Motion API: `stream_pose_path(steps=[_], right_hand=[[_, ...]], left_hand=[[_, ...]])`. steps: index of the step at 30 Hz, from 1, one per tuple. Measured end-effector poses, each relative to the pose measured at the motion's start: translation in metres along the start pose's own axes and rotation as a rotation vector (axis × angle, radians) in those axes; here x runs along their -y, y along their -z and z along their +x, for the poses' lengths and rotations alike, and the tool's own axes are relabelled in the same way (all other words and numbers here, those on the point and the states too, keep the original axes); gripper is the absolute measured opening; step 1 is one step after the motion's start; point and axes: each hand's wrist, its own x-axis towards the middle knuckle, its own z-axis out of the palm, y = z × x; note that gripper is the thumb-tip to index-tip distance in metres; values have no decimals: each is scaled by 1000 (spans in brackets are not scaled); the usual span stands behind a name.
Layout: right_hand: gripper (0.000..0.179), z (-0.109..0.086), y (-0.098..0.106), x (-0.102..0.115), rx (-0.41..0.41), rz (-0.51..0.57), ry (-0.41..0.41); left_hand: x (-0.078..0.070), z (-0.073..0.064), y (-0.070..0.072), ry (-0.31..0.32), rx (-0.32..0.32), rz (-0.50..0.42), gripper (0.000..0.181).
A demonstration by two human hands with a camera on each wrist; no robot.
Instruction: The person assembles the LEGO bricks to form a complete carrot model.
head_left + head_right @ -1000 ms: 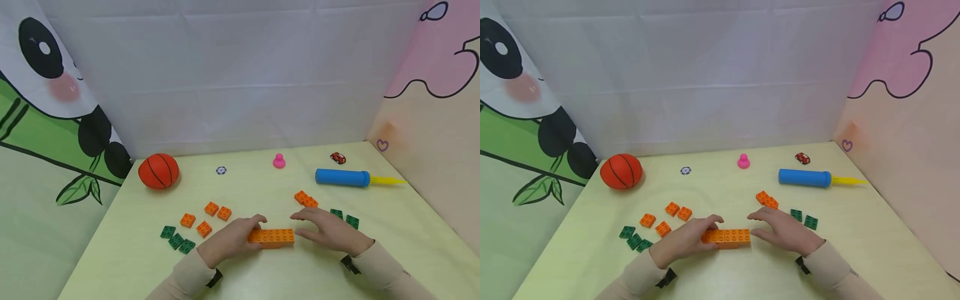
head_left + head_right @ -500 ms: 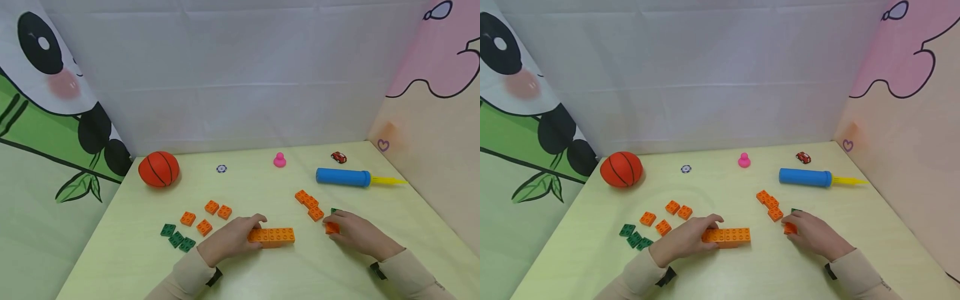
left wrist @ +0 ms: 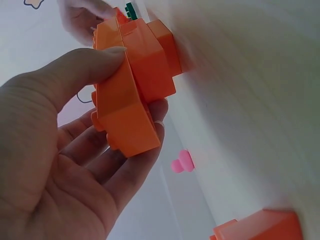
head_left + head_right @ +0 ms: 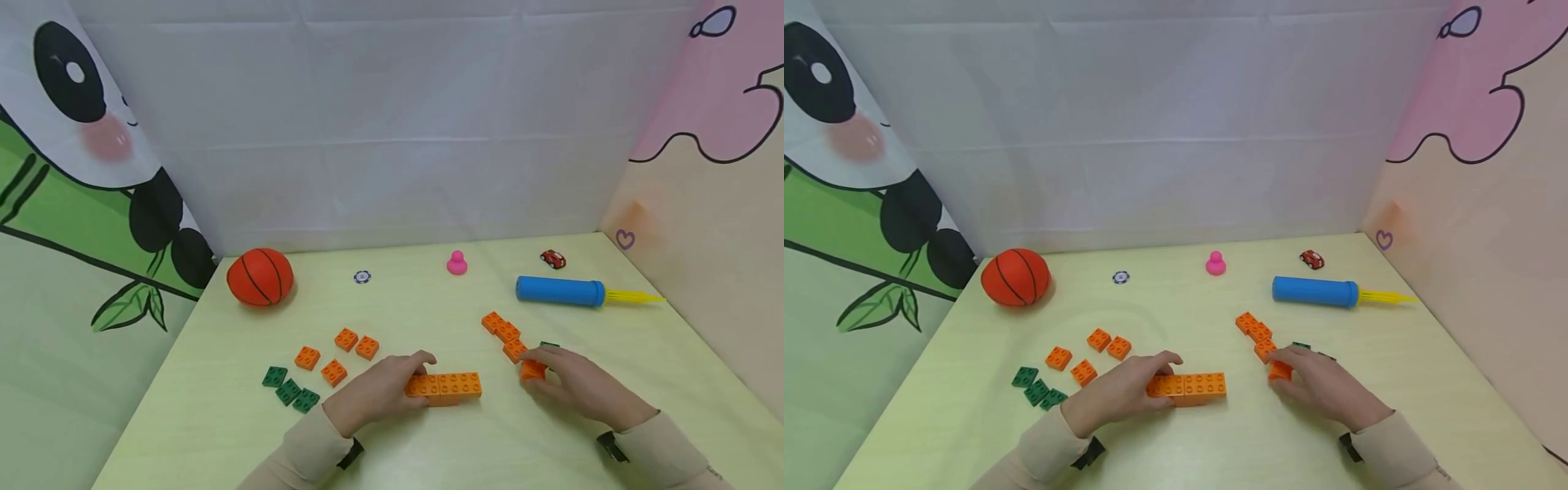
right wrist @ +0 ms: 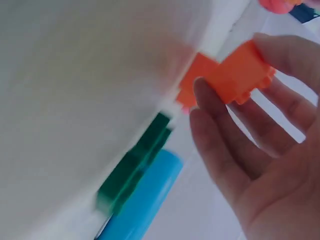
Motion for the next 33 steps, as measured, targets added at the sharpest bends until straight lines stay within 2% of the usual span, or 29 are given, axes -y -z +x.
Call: stream_pose_path(steps=[5, 8, 11, 16, 22, 27, 33], right_hand=[[44, 11, -4, 25, -40, 129, 143], [48, 21, -8, 41, -14, 194, 197], [49, 28, -13, 51, 25, 213, 230], [49, 32, -20, 58, 65, 195, 225], [46, 32, -19, 59, 90, 200, 169], [49, 35, -19, 58, 148, 283, 121], [49, 39, -22, 54, 188, 395, 142]], left_hand=[[1, 0, -1, 3, 6, -5, 52], [1, 0, -1, -2, 4, -4, 53], [2, 1, -2, -18, -3, -2, 53], [2, 1, -5, -35, -6, 4, 51], [0, -1, -4, -27, -7, 18, 49], [0, -1, -2, -17, -6, 25, 49], [0, -1, 0, -14, -1, 32, 50]])
